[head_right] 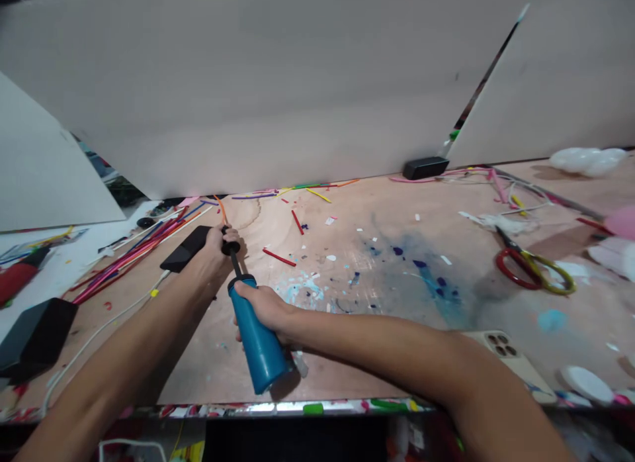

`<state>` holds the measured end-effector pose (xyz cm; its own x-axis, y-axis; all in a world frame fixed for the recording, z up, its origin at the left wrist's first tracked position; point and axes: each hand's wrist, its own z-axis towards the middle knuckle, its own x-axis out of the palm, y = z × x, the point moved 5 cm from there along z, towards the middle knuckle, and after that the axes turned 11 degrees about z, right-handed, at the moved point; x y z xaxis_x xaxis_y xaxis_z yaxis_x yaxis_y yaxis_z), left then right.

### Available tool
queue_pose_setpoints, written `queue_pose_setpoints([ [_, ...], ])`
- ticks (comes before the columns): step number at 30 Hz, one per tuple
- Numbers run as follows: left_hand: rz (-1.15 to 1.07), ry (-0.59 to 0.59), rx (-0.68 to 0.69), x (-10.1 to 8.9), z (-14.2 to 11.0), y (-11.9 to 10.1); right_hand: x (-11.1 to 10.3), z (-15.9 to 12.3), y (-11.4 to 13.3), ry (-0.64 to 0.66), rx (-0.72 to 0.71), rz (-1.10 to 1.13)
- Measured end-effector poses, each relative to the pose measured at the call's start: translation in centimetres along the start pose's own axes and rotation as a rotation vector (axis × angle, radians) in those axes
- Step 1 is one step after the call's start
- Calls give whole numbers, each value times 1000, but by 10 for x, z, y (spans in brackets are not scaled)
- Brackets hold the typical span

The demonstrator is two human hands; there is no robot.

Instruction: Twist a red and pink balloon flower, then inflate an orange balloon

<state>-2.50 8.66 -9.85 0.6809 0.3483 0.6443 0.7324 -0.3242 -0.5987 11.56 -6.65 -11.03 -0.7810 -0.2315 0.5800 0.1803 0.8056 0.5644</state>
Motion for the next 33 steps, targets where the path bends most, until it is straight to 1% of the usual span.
queue_pose_setpoints([
  [2, -23, -2, 9, -7, -3, 5, -3, 3, 5, -14, 53, -33],
  [3, -35, -2, 19, -9, -3, 5, -4, 4, 8, -18, 52, -52],
  [7, -69, -27, 52, -6, 2, 2, -5, 5, 18, -16, -69, -153],
  [9, -74, -39, 59, -4, 5, 1, -6, 5, 19, -17, -95, -182],
  [12, -72, -48, 64, -4, 5, 3, -7, 6, 17, -30, -24, -173],
  [15, -76, -49, 58, -10, 2, 8, -8, 7, 14, -45, 62, -160],
  [18, -90, -34, 68, -16, -1, 11, -7, 8, 16, -52, 66, -178],
  [21, -95, -40, 88, -18, -4, 14, -3, 10, 18, -57, 76, -228],
  [24, -73, -58, 92, -10, -8, 23, -1, 15, 26, -84, 22, -273],
  [26, -43, -51, 93, 0, -12, 30, -4, 18, 34, -92, -33, -274],
  [28, -10, -41, 97, 10, -16, 36, -7, 21, 41, -66, -44, -281],
  [31, 33, -17, 93, 24, -21, 36, -7, 19, 45, -35, -17, -266],
  [33, 54, 6, 84, 31, -21, 31, -2, 14, 43, -61, -36, -183],
])
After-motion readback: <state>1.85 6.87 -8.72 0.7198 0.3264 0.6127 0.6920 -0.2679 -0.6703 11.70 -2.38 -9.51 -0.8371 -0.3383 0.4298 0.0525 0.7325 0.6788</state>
